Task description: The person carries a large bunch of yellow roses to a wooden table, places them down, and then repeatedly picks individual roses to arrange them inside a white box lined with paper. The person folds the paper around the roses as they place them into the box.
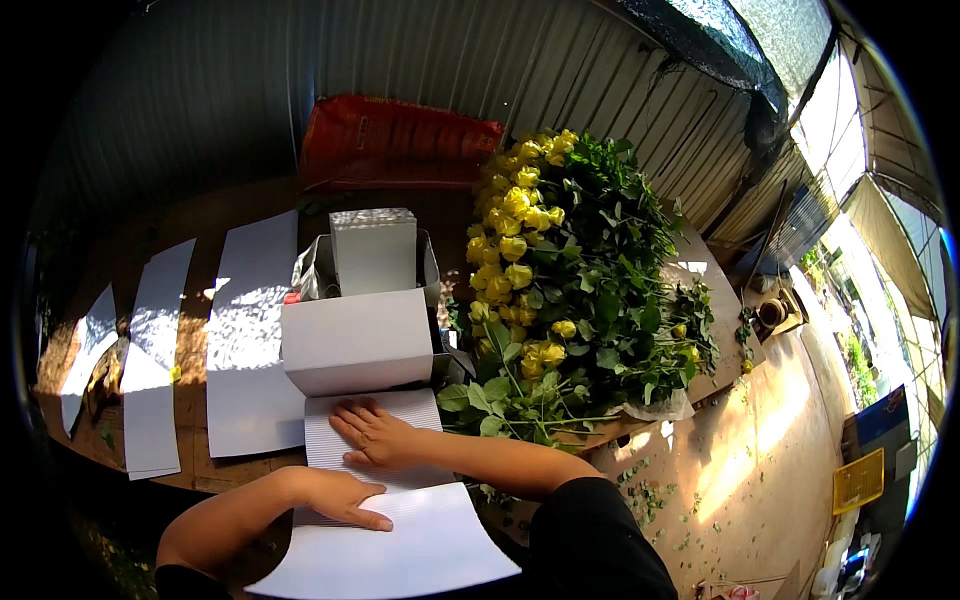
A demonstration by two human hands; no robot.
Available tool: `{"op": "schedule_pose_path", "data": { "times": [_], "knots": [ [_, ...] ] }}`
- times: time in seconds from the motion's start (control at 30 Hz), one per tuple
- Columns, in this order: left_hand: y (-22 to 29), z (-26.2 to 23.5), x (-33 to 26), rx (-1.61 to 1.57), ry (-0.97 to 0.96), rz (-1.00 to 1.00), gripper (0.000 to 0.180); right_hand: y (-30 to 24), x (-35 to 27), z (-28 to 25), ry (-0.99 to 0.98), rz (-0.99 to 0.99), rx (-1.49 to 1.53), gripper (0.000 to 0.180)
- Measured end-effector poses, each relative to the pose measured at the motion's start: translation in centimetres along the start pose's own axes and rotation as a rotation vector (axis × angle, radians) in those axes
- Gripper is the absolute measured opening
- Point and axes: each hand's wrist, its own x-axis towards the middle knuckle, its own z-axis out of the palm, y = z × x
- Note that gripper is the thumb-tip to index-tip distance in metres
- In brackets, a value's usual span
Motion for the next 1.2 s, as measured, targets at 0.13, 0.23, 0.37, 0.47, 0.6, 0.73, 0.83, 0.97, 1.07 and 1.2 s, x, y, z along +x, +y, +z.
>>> {"op": "schedule_pose_path", "data": {
  "times": [0.13, 0.23, 0.37, 0.47, 0.6, 0.73, 0.83, 0.97, 1.07, 1.2],
  "knots": [
    [0.1, 0.3, 1.7, 0.006, 0.034, -0.087, 0.054, 2.0, 0.2, -4.0, -0.097, 0.047, 0.362, 0.051],
    [0.1, 0.9, 1.8, 0.049, 0.159, -0.104, 0.034, 2.6, -4.8, -13.2, 0.196, 0.178, 0.546, 0.030],
    [0.6, 0.9, 1.0, 0.075, 0.220, -0.136, 0.032, 1.7, -15.2, -19.9, 0.161, 0.826, 0.142, 0.021],
    [0.6, 0.6, 1.2, 0.100, 0.215, -0.119, 0.033, 1.0, -21.1, -16.9, 0.026, 1.012, -0.026, 0.023],
    [0.0, 0.8, 1.2, 0.093, 0.219, -0.076, 0.033, 4.4, -19.7, -17.5, 0.389, 1.021, 0.120, 0.020],
    [0.7, 0.3, 0.9, 0.083, 0.195, -0.106, 0.034, 11.7, -13.4, -14.9, 0.142, 1.066, 0.034, 0.028],
    [0.8, 0.7, 1.3, 0.065, 0.211, -0.080, 0.031, 16.9, -11.1, -10.2, -0.012, 1.189, -0.049, 0.041],
    [1.3, 0.5, 0.7, 0.042, 0.244, -0.054, 0.024, 20.0, -12.1, -8.7, 0.005, 1.162, 0.256, 0.047],
    [1.3, -0.2, 0.6, 0.034, 0.208, -0.072, 0.025, 17.5, -13.9, -12.5, 0.295, 1.021, 0.417, 0.032],
    [1.1, 0.7, 0.9, 0.024, 0.232, -0.067, 0.026, 11.3, -15.9, -17.4, 0.595, 1.022, -0.041, 0.018]
  ]
}}
